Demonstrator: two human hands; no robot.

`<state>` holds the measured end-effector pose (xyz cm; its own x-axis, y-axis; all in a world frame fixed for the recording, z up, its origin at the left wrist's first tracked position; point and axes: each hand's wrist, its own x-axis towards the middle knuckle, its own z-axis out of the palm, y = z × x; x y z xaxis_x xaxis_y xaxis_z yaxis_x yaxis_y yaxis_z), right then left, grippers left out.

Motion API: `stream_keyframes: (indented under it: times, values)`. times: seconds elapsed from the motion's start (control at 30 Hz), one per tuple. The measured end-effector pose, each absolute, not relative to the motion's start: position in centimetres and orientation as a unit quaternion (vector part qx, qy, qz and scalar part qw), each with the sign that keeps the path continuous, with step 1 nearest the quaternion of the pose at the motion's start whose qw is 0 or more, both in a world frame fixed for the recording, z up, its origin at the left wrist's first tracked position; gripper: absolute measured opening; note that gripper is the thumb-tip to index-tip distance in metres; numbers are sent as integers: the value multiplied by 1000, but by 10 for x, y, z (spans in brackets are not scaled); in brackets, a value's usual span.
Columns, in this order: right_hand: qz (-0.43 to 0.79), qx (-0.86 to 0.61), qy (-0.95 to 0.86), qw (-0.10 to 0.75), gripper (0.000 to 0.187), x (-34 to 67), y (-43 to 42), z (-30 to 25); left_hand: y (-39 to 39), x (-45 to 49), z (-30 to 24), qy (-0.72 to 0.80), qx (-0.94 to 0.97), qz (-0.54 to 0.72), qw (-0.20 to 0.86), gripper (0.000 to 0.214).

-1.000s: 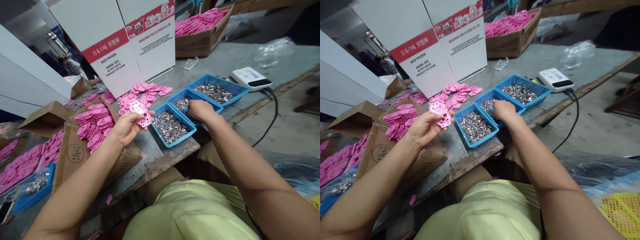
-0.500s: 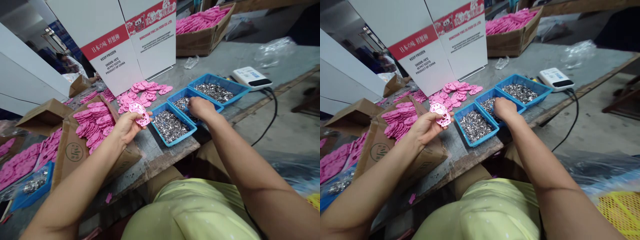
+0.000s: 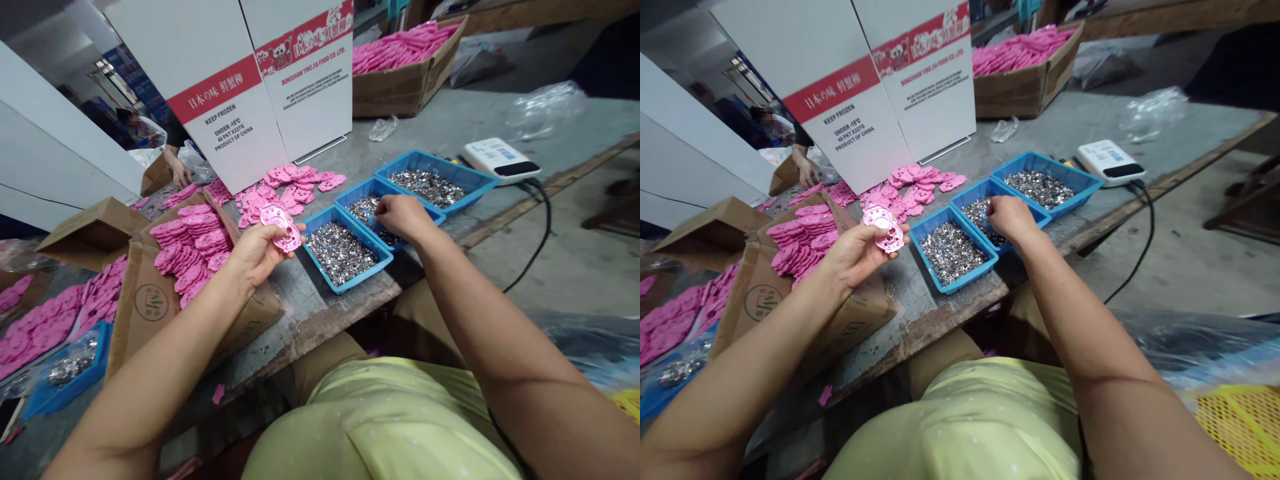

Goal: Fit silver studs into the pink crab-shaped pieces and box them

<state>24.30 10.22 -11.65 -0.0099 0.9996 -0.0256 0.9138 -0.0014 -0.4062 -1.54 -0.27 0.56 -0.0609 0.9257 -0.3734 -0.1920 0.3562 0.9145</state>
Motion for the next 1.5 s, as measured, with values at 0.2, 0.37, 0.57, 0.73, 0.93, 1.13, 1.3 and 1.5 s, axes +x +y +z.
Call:
stream_keyframes:
  times: [0.2, 0.37, 0.57, 0.73, 0.93, 1.13, 1.3, 1.5]
  values:
    - [161, -694, -679, 174, 15, 244, 102, -118, -2, -16, 4, 558, 334, 457, 607, 29]
    - [179, -692, -669, 203, 18, 246, 102, -120, -1, -18, 2, 552, 336, 458, 610, 31]
    - [197, -699, -629, 278, 19, 248, 102, -118, -2, -17, 4, 563, 334, 455, 604, 29]
    - [382, -568, -543, 487, 15, 232, 88, -99, -2, -16, 4, 565, 343, 447, 603, 23]
    - [638, -273, -460, 553, 34, 171, 48, -70, -5, -16, -1, 545, 394, 470, 572, 30]
    - [727, -208, -374, 537, 42, 129, 34, -73, -8, -13, -1, 530, 422, 496, 544, 45]
    - [755, -192, -357, 516, 45, 122, 33, -76, -8, -12, -2, 524, 427, 509, 532, 51]
    - [768, -196, -325, 516, 49, 117, 31, -73, -7, -12, -3, 515, 427, 520, 531, 49]
